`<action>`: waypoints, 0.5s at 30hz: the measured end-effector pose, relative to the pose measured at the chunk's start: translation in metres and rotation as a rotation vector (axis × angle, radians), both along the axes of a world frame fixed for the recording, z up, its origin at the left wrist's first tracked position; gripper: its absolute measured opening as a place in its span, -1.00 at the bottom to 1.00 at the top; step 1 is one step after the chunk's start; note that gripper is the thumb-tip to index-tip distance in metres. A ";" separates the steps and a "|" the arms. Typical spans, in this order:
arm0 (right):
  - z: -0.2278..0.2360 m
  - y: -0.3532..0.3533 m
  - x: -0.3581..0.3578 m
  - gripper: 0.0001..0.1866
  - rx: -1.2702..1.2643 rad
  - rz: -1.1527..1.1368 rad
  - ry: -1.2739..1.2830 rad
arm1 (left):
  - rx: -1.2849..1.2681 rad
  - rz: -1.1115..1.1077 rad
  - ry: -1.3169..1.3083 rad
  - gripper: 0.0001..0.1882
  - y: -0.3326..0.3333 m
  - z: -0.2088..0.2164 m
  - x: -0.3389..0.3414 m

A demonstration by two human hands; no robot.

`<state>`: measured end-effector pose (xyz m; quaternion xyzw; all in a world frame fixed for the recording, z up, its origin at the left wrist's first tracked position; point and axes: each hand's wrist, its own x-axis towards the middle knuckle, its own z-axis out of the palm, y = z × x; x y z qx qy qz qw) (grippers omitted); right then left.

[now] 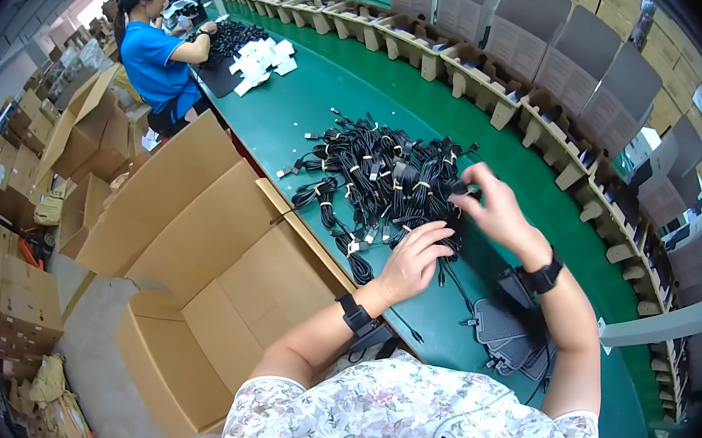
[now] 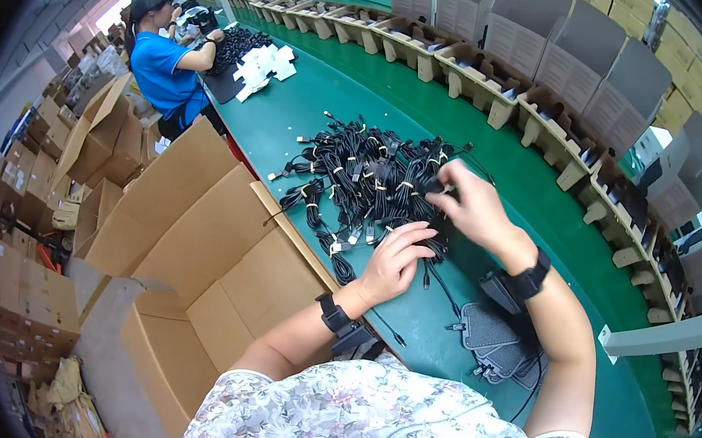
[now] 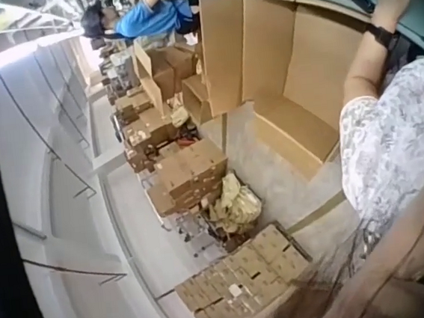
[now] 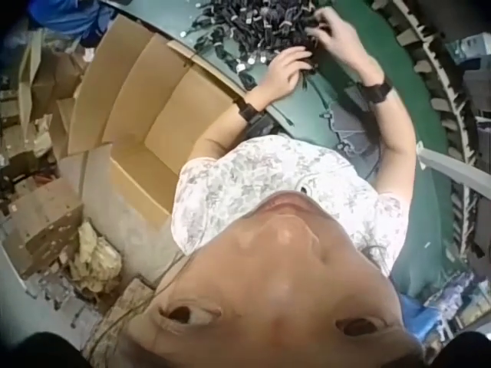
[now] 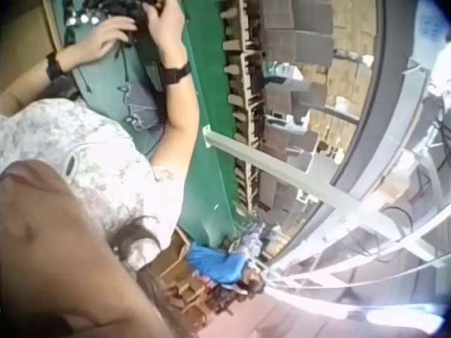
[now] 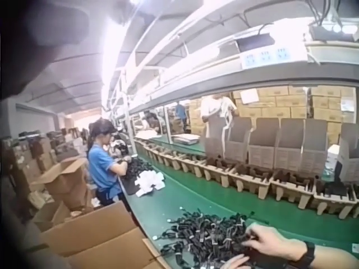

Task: The person picks up a bundle of cables from a box and places them on the table, then fits a base, a cable, and a microphone into a tray. After repeating this process to fill several trays, the person closes a cardboard box and places it on the floor.

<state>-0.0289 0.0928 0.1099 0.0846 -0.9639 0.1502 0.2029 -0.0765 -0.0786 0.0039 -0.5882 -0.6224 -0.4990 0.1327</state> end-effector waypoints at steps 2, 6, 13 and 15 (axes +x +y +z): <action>0.016 -0.006 0.013 -0.86 -0.618 -0.016 -0.046 | 0.053 0.037 0.004 -0.78 -0.003 0.002 0.002; 0.022 -0.015 0.034 -0.84 -1.154 -0.019 -0.015 | -0.190 -0.295 -0.521 -0.84 0.005 0.009 0.017; 0.028 -0.034 0.088 -0.82 -1.510 0.089 -0.126 | -0.168 -1.073 -1.584 -0.70 0.015 0.037 0.023; 0.022 -0.031 0.097 -0.82 -1.490 0.112 -0.261 | 0.069 -1.021 -1.681 -0.65 0.023 0.022 0.015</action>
